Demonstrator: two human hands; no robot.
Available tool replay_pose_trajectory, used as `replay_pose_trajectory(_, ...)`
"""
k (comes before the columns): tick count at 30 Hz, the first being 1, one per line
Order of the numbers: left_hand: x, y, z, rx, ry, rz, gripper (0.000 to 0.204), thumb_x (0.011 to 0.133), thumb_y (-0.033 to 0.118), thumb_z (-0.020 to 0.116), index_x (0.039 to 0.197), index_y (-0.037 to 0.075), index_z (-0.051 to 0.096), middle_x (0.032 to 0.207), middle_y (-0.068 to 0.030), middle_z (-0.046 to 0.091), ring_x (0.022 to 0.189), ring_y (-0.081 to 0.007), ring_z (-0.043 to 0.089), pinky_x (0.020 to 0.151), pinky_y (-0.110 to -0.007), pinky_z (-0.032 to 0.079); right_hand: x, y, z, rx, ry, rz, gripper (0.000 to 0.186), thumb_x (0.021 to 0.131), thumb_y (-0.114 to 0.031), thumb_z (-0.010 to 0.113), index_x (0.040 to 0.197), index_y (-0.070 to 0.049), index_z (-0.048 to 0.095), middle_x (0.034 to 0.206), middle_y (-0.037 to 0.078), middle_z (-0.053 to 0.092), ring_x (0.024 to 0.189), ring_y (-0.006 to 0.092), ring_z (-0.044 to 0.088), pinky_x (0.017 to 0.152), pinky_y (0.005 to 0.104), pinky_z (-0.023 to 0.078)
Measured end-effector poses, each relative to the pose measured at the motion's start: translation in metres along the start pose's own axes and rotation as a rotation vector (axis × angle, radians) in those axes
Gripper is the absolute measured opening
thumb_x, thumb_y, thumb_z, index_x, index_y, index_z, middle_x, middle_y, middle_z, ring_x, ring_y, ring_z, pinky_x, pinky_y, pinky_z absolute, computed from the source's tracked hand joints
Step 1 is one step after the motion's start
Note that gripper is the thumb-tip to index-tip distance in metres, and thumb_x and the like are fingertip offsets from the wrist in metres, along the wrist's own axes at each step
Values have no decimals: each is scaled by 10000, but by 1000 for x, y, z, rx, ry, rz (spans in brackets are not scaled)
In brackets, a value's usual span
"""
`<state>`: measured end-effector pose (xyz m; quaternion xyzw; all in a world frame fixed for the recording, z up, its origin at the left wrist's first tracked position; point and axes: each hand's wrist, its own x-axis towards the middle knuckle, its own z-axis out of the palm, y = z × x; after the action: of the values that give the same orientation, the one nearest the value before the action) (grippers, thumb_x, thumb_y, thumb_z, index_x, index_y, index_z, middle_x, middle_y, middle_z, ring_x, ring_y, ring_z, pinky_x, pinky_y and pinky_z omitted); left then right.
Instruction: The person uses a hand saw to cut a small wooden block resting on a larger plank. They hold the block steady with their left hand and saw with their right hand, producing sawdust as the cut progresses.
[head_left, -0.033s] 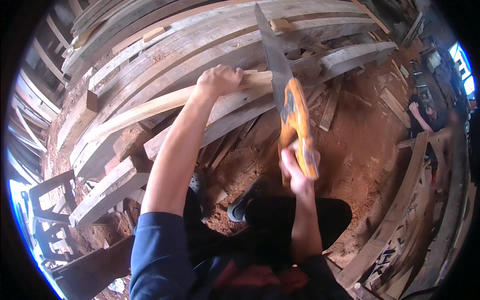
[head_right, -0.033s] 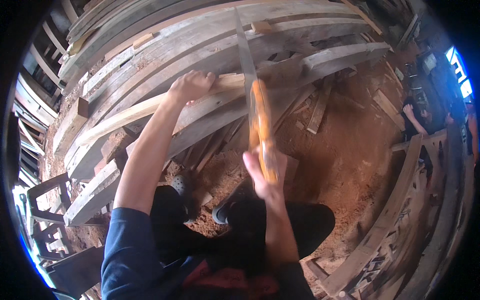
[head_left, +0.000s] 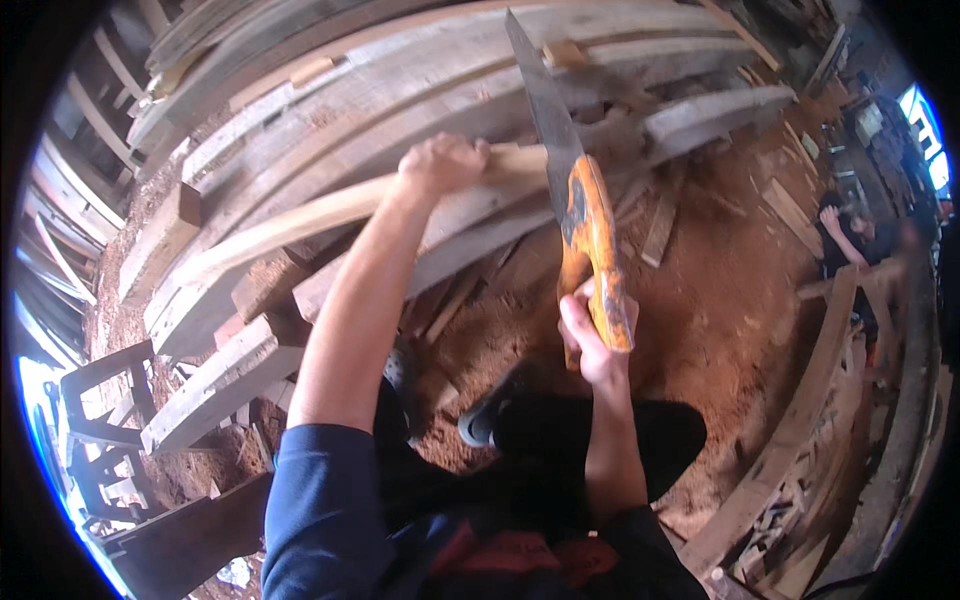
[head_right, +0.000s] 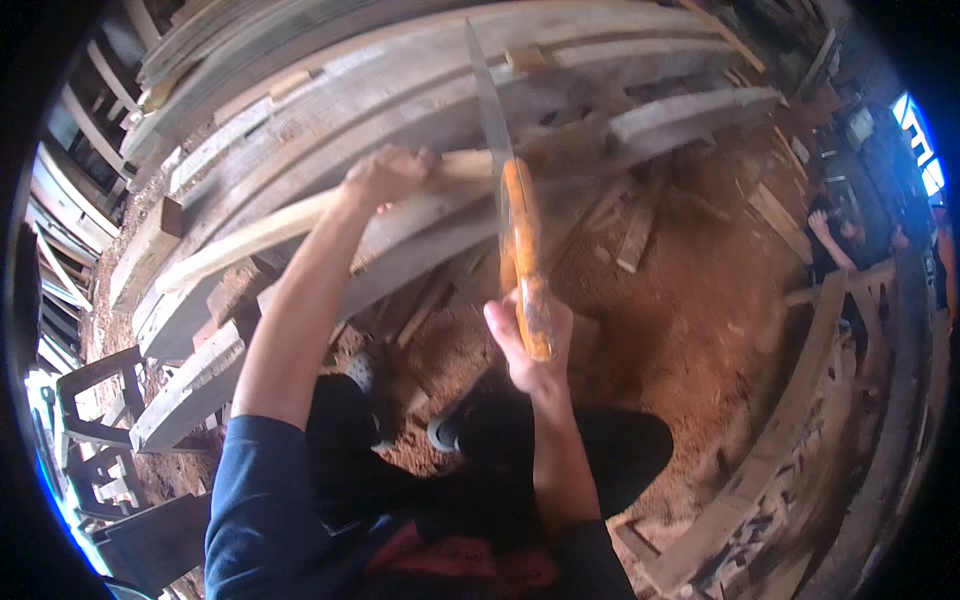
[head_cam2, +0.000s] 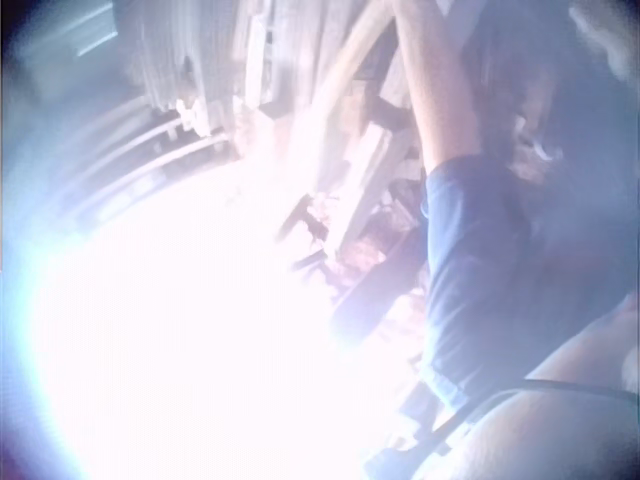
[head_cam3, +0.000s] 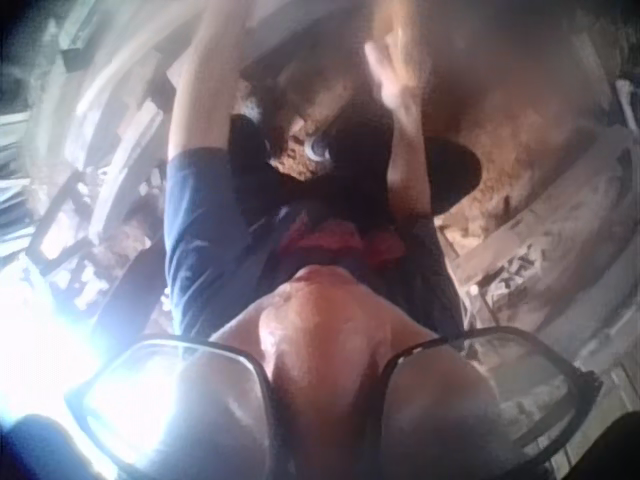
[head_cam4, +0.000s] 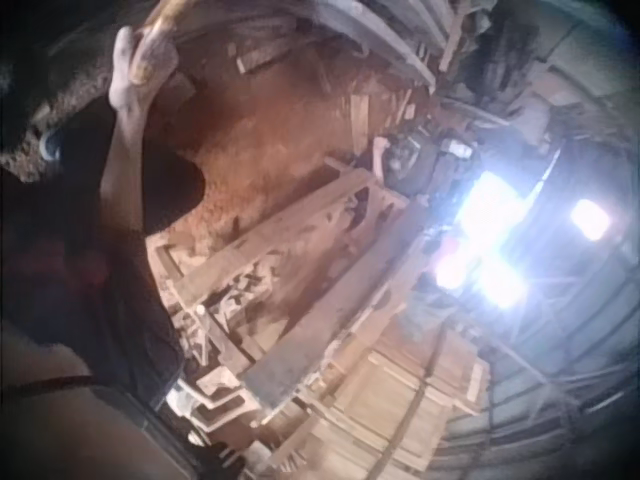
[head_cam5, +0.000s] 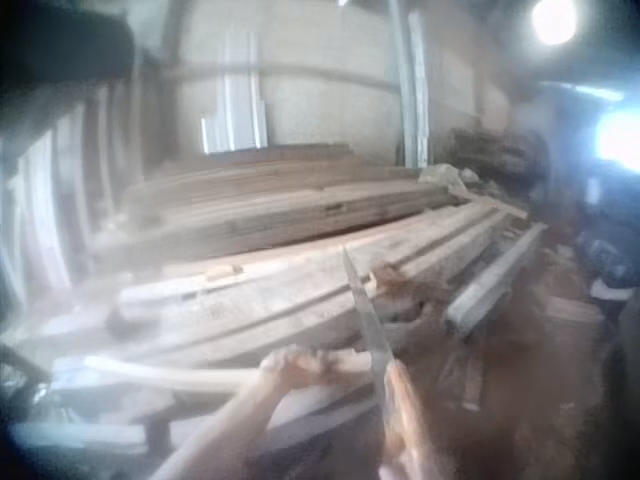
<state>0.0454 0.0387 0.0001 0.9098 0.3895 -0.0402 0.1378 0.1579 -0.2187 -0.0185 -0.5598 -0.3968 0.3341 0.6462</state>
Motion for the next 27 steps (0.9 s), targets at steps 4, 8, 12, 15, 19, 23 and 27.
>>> replay_pose_trajectory(4, 14, -19, 10, 108, 129, 81, 270, 965, 158, 380, 1024, -19, 575, 904, -256, 641, 867, -339, 673, 669, -420, 570, -2, 7, 1, 6, 9, -49, 238, 832, -79, 705, 698, -54, 509, 603, -21, 477, 559, 76, 420, 518, 266, 346)
replay_pose_trajectory(8, 13, 1, -3, -33, 16, -66, 287, 967, 186, 379, 1035, -4, 584, 1019, -255, 628, 957, -382, 650, 784, -451, 543, -7, 38, -12, -3, 7, -118, 255, 814, -41, 708, 702, -63, 479, 574, -20, 428, 530, 76, 380, 502, 264, 324)
replay_pose_trajectory(12, 16, -7, 6, 30, 137, 22, 305, 970, 199, 371, 1027, -11, 586, 950, -232, 648, 877, -369, 669, 725, -450, 558, -9, 43, -17, -31, -12, -154, 232, 798, -16, 711, 720, -60, 497, 581, -24, 452, 529, 78, 411, 503, 261, 339)
replay_pose_trajectory(15, 15, -5, 2, 9, 82, -18, 307, 970, 206, 372, 1020, -5, 589, 919, -219, 658, 869, -366, 670, 726, -454, 559, -4, 27, -31, 120, -91, -57, 162, 825, -77, 705, 761, -40, 562, 613, -6, 517, 547, 90, 477, 529, 241, 382)
replay_pose_trajectory(19, 17, 5, 1, -94, 31, -97, 259, 956, 196, 405, 1025, 30, 592, 922, -214, 661, 928, -369, 659, 764, -461, 552, -3, 39, -34, -16, -159, -169, 113, 883, -31, 588, 850, -45, 480, 624, 33, 481, 442, 96, 406, 423, 241, 313)
replay_pose_trajectory(23, 25, -22, 20, 66, 203, 61, 222, 942, 179, 438, 1046, 43, 578, 945, -214, 658, 965, -372, 650, 788, -468, 550, -8, 45, -14, -74, -33, -258, 199, 833, -18, 677, 737, -56, 507, 576, -23, 474, 491, 71, 440, 470, 239, 337)
replay_pose_trajectory(27, 22, -11, 18, 120, 171, 58, 231, 946, 186, 436, 1061, 39, 572, 962, -216, 654, 995, -376, 641, 811, -474, 547, -13, 46, -11, 57, -15, -159, 188, 837, -31, 682, 750, -53, 516, 584, -20, 483, 481, 66, 439, 462, 227, 331)
